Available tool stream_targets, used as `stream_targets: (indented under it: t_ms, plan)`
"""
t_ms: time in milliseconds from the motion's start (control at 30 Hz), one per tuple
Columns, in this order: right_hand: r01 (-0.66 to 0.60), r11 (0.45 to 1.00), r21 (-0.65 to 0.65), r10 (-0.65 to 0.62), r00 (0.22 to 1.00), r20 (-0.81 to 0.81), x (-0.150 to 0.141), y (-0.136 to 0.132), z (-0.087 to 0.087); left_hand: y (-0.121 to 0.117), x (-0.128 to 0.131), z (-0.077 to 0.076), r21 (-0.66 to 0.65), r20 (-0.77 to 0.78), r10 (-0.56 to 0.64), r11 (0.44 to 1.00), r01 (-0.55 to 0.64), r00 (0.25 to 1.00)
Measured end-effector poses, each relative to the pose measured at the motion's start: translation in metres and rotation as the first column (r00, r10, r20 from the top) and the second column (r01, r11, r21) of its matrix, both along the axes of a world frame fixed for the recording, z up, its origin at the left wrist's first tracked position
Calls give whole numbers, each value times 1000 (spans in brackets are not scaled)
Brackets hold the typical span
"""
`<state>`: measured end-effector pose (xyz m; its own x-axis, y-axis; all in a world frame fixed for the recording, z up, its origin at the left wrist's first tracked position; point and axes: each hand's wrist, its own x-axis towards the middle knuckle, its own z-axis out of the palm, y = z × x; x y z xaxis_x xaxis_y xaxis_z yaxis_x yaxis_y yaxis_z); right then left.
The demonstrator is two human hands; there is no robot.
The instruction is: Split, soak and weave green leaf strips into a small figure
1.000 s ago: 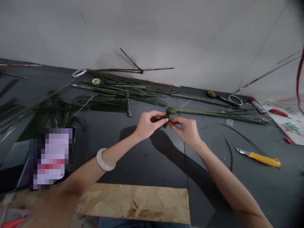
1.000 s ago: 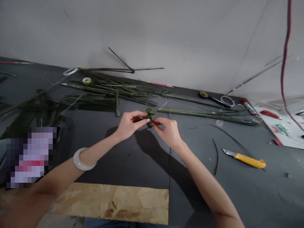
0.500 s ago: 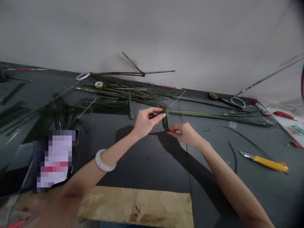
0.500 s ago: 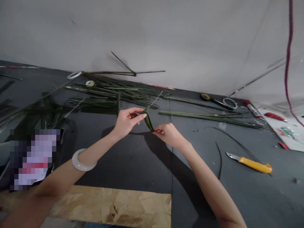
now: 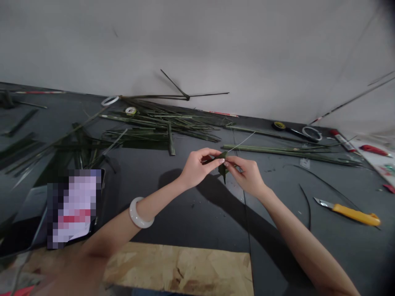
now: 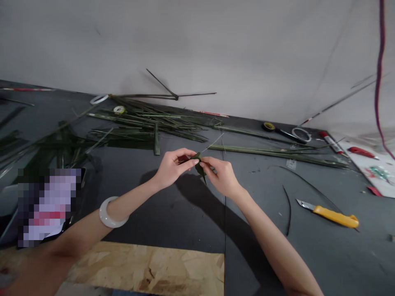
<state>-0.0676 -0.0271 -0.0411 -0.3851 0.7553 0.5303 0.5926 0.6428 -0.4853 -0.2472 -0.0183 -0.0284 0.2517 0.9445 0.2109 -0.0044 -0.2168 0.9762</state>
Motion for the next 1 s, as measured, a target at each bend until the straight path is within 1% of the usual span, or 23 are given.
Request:
stream_targets:
  t_ms: [100,167,267,367,467,567,633,700,767,800,867,933,1000]
  plan:
    - [-50,990,130,39,996,81,0,-1,1,-4,0,5,63,29,1,998,-3,1000]
    - [-69,979,190,43,990,133,0,-2,3,-6,-1,8,109,49,-2,994,-3,999]
    - [-87,966,242,44,983,178,-1,-2,7,-8,-1,13,157,39,-1,988,-5,999]
    - [-111,955,275,56,978,200,-1,0,9,-8,-2,15,172,19,6,985,-9,1000]
    - [-91,962,257,42,981,190,1,2,7,-4,-2,14,120,29,-10,993,7,1000]
    - [-14,972,234,-21,989,144,2,4,3,1,-1,9,-2,94,-21,1000,22,995]
    - [38,968,247,-67,992,108,1,4,2,3,1,6,-76,148,-13,997,25,989]
    - [47,966,255,-70,994,81,0,3,3,4,2,3,-126,182,-19,991,42,983]
    - [18,978,210,-29,998,50,-2,0,6,5,2,2,-153,194,-30,986,61,981]
    - [3,987,158,-7,1000,24,-3,-2,8,5,2,1,-159,196,-34,985,65,980]
    - [-15,1000,5,15,999,-40,-4,-5,12,5,1,1,-161,197,-34,985,66,980]
    - [-43,984,-174,21,992,-128,-5,-7,15,6,1,1,-152,196,-33,986,64,980]
    - [-89,937,-336,5,970,-243,-6,-7,15,6,0,1,-131,186,-36,989,61,982]
